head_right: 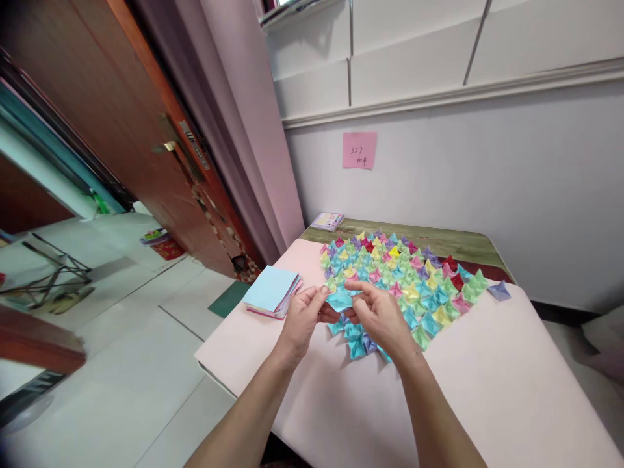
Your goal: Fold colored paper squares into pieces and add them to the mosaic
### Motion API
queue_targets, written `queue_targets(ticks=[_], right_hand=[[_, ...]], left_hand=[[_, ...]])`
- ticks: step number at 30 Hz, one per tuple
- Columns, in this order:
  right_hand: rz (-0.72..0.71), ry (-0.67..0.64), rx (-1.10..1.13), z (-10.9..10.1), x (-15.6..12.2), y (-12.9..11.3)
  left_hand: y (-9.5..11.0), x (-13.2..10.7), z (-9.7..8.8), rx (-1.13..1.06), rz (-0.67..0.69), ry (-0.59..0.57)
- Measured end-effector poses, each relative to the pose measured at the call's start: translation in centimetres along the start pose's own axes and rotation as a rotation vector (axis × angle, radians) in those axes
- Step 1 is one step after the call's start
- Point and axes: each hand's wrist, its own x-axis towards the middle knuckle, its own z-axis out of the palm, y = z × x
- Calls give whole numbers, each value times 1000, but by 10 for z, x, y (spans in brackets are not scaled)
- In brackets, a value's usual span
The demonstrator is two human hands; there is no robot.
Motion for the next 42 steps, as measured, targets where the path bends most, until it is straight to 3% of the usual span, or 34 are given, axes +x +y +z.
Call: queue_targets(ticks=[2,8,11,26,30,36,39,42], right_hand=[[-61,29,-127,2,0,0],[-467,26,-563,6,-1,-5],[-542,5,-701,5,2,-2],[-531,20,-712,0,0,-5],[-477,171,-685,-13,2,-3],[-341,554,-533,-27,-7,-12],[-347,609,-450,-19,-15,-23],[-324,580,-377,-11,-20,-30]], left_hand=[[-7,3,-4,32,-2,14],[-19,14,-19,131,4,60],[-18,16,-21,158,-5,58],[-14,14,-15,91,-14,74],[-17,16,-22,73,-2,124],[-59,-6,-58,256,49,185],[-83,-25,-72,301,24,189],[-97,-37,-78,313,55,178]])
